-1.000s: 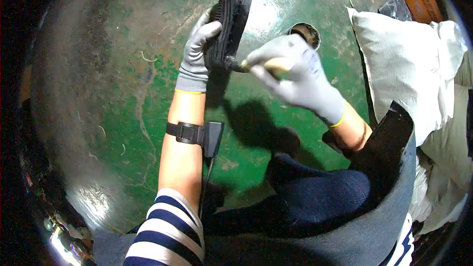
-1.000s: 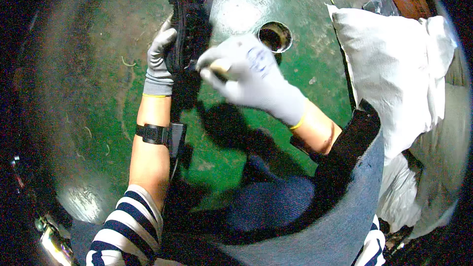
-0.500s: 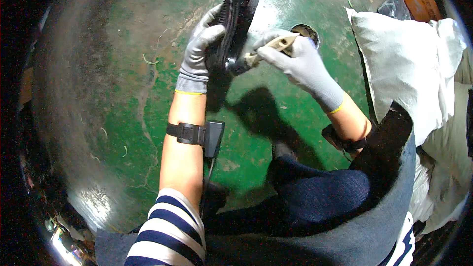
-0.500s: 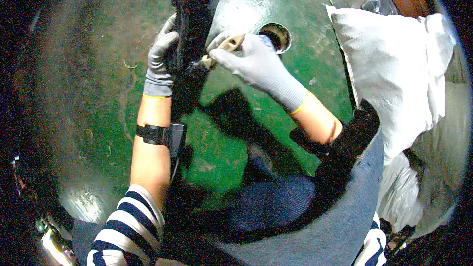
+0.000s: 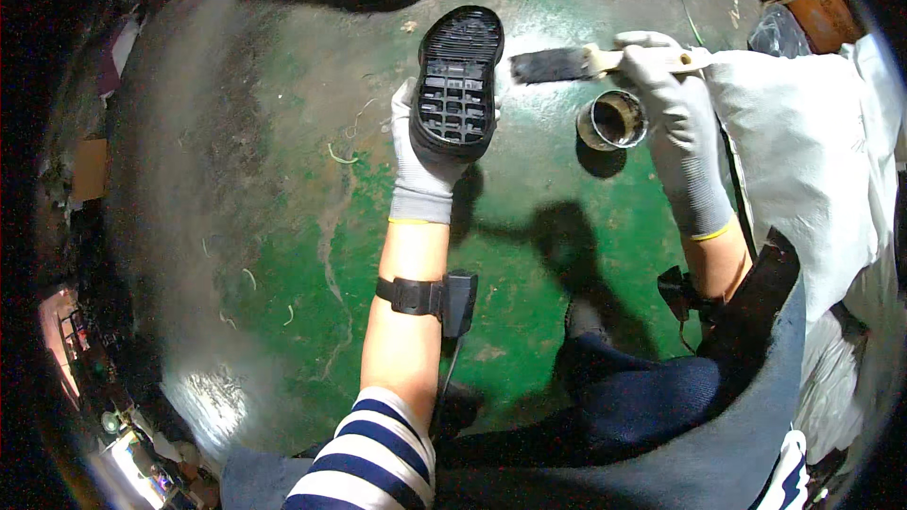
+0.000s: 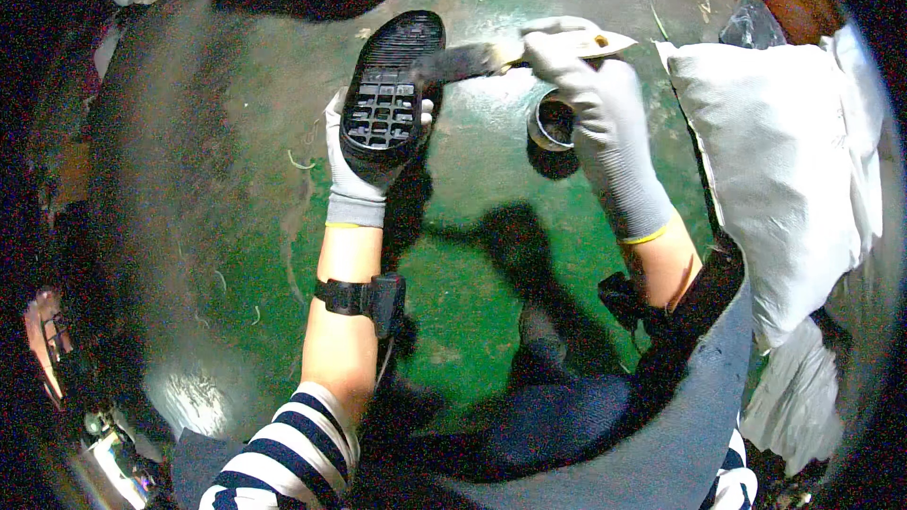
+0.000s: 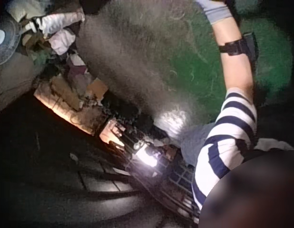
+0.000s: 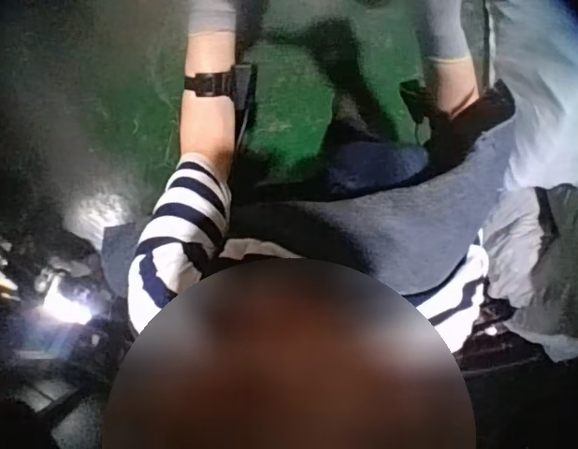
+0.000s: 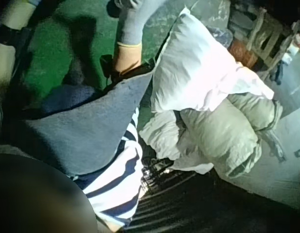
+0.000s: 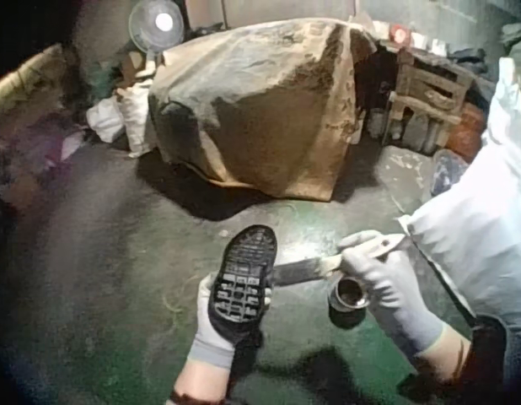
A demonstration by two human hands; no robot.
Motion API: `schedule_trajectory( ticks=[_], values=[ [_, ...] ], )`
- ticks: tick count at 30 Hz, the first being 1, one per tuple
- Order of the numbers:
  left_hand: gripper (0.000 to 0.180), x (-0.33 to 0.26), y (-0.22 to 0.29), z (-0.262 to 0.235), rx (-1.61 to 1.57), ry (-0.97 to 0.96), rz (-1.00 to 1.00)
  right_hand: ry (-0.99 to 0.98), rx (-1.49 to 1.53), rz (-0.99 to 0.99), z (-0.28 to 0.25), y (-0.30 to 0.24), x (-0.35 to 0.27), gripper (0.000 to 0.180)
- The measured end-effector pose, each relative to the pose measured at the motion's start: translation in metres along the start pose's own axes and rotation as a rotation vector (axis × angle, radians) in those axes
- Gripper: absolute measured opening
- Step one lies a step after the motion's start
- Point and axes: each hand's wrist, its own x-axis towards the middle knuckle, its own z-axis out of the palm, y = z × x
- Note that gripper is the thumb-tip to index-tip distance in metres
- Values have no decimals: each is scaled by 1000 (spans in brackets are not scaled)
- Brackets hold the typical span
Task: Applying adhesive to the surface of a shoe sole using a brush.
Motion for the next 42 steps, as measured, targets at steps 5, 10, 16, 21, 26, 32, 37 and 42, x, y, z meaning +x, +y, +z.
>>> schedule_trajectory(
  ticks=[5,10,16,21,26,32,37,42],
  values=[
    [45,3,-1,12,174,170,84,-92,21,213,23,1,-4,21],
    [39,0,-9,17,191,175,15,-328,10,189,43,32,-4,22],
    [40,-3,-6,30,628,82,231,-298,-179,182,25,31,4,20],
    [40,-1,-11,32,639,75,246,-404,-287,129,43,42,-13,18],
    [45,1,-14,25,697,94,217,-251,-97,70,43,62,-7,21],
    [51,-3,-2,13,998,38,245,-437,-256,151,55,30,-22,20],
    [55,-5,-7,20,677,40,192,-380,-210,188,43,16,-12,18],
    [55,-1,-7,15,817,41,190,-493,-358,134,52,30,-14,16]
  ],
)
